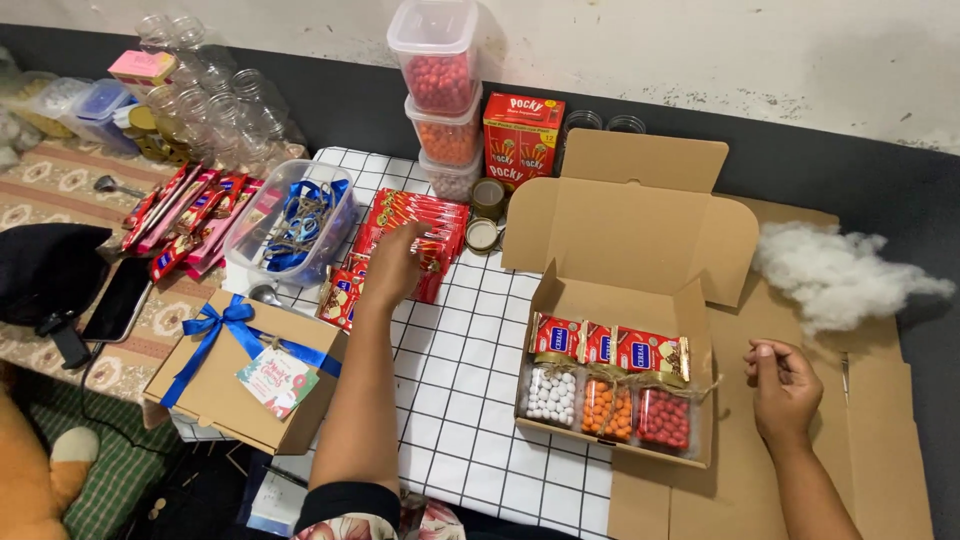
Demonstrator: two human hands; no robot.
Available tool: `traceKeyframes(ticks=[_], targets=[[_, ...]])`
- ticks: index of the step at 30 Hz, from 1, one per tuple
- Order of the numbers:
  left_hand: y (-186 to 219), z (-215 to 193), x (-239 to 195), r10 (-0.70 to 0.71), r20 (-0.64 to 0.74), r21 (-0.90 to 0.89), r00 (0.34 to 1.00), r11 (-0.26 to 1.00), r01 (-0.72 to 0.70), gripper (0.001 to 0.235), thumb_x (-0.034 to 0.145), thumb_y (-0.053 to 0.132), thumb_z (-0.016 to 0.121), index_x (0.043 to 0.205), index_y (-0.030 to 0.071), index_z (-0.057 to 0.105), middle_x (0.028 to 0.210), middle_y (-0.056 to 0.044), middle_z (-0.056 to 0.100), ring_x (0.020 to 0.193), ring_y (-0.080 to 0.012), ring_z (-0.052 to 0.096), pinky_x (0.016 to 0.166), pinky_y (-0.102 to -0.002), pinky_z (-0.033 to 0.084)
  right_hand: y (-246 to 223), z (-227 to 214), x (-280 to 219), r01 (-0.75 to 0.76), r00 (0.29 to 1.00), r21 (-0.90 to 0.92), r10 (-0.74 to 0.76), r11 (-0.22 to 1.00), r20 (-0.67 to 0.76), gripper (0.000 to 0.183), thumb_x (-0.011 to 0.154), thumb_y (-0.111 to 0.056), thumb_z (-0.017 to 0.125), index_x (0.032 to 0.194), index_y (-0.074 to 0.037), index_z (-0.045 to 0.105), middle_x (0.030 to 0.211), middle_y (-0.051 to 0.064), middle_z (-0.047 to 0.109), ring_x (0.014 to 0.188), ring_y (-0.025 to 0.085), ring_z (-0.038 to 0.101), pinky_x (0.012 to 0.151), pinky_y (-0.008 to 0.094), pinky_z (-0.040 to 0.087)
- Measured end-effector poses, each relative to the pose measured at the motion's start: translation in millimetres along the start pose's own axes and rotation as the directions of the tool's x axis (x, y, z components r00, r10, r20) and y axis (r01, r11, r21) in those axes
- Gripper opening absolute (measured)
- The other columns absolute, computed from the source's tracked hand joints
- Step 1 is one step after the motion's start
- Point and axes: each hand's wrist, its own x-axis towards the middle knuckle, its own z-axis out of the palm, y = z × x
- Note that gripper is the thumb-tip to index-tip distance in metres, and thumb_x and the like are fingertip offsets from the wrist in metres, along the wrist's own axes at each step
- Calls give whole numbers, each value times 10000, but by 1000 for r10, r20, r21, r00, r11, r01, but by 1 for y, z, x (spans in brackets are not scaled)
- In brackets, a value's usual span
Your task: The person packs a cardboard gift box by placing three jars of colorful candies and white cotton filler inside. They then add several small chocolate bars and a box of Pocky sticks before closing the box flaps.
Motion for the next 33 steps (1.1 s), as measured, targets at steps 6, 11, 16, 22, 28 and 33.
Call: traceKeyframes(ticks=[6,11,16,22,28,33], targets=[[-36,25,12,16,350,528,936,823,-211,710,726,-38,715,1387,130,519,1322,-157,602,1173,-434,594,993,-569,474,-5,-1,-1,-14,999,11,14,1000,39,181,1173,-176,583,1156,-22,678,934,74,643,789,125,572,728,249,490],[-48,29,18,-70,468,583,881,774,-248,717,715,276,891,1333,161,546,1299,-123,616,1156,-384,618,942,-535,493,4,-2,-2,-23,998,43,20,999,62,180,1146,-154,591,1158,2,681,915,96,637,792,144,575,742,263,503],[-61,33,34,-97,512,610,853,741,-282,694,741,364,891,1303,154,542,1255,-139,636,1171,-388,605,1003,-546,469,-2,-2,-1,-34,997,10,33,999,76,174,1126,-148,592,1156,-7,691,895,95,650,778,141,584,748,256,506],[-27,19,39,157,464,602,872,666,-440,577,759,291,851,1283,176,640,1368,-107,527,1268,-385,503,1103,-612,398,-7,-1,-1,-40,996,-7,40,999,81,185,1109,-149,600,1160,0,698,904,111,667,792,149,593,741,263,502],[-53,29,64,25,519,583,854,721,-375,688,758,333,852,1381,267,567,1618,-117,320,1398,-393,432,1201,-618,209,-10,0,-1,-35,996,-23,37,999,80,174,1108,-153,599,1133,-17,704,907,97,675,807,146,609,760,259,513],[-65,34,74,28,481,696,876,596,-401,1047,657,631,882,1440,147,384,1443,-150,522,1374,-399,435,1139,-600,332,-11,0,-1,-44,995,-20,46,999,84,173,1103,-154,598,1129,-21,704,866,90,662,778,133,599,727,249,501]])
